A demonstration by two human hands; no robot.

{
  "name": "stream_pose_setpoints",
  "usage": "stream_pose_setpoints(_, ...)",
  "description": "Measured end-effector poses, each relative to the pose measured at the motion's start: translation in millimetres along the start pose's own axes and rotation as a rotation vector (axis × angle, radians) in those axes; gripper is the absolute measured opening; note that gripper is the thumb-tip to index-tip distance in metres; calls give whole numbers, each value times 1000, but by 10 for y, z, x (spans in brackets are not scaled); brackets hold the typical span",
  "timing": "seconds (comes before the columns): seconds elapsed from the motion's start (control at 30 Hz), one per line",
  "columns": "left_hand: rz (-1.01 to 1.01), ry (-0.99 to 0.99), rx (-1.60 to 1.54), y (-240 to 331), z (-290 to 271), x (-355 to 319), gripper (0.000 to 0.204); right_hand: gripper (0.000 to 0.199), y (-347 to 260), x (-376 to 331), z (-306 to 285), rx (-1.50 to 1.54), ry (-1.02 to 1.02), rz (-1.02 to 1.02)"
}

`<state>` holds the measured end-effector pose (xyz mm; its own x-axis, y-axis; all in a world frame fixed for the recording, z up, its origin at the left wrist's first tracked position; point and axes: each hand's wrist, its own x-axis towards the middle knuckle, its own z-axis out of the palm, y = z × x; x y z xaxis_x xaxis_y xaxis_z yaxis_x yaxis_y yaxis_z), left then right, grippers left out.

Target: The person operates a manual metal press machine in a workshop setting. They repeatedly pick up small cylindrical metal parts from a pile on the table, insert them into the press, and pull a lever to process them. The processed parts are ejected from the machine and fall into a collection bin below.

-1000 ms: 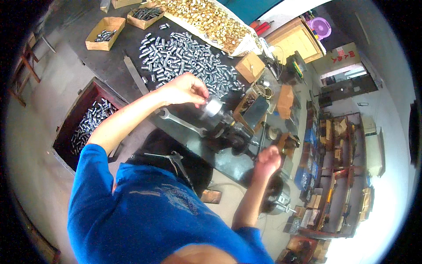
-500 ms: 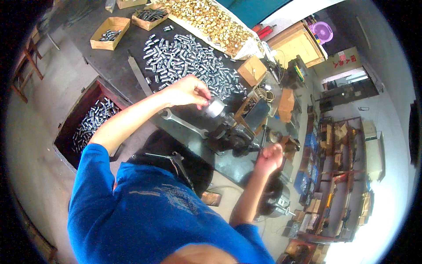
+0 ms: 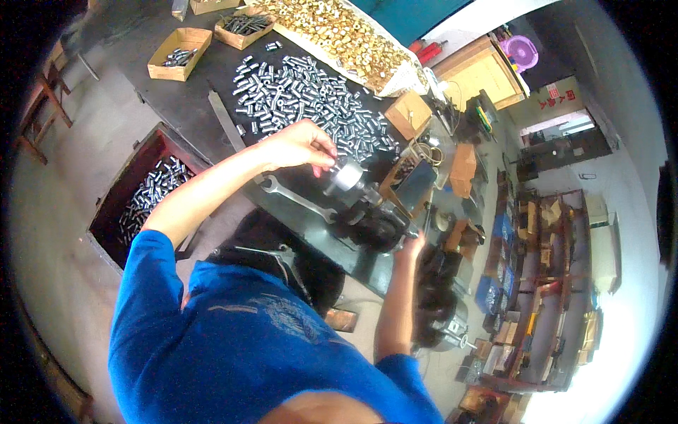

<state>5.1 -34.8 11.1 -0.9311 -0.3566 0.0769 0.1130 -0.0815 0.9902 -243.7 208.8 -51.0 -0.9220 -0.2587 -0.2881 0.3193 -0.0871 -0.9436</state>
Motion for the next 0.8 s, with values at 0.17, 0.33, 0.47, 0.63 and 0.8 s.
stream_pose_setpoints(0.17,26,42,41,-15,-19,-25,15,16,-509,-68,100,170,-272,-277)
stream_pose_setpoints(0.33,-22,24,70,9,-56,-53,15,15,-516,-502,-308,406,-450,-312)
stream_pose_setpoints(0.47,12,25,-12,-34,-74,-42,15,17,-120,-679,-579,379,-479,-106)
stream_pose_setpoints(0.63,7,32,2,-39,-106,-30,14,18,315,-275,-453,268,-150,139)
stream_pose_setpoints(0.8,17,85,101,-5,-225,-189,15,14,-103,-4,117,-67,-37,-139)
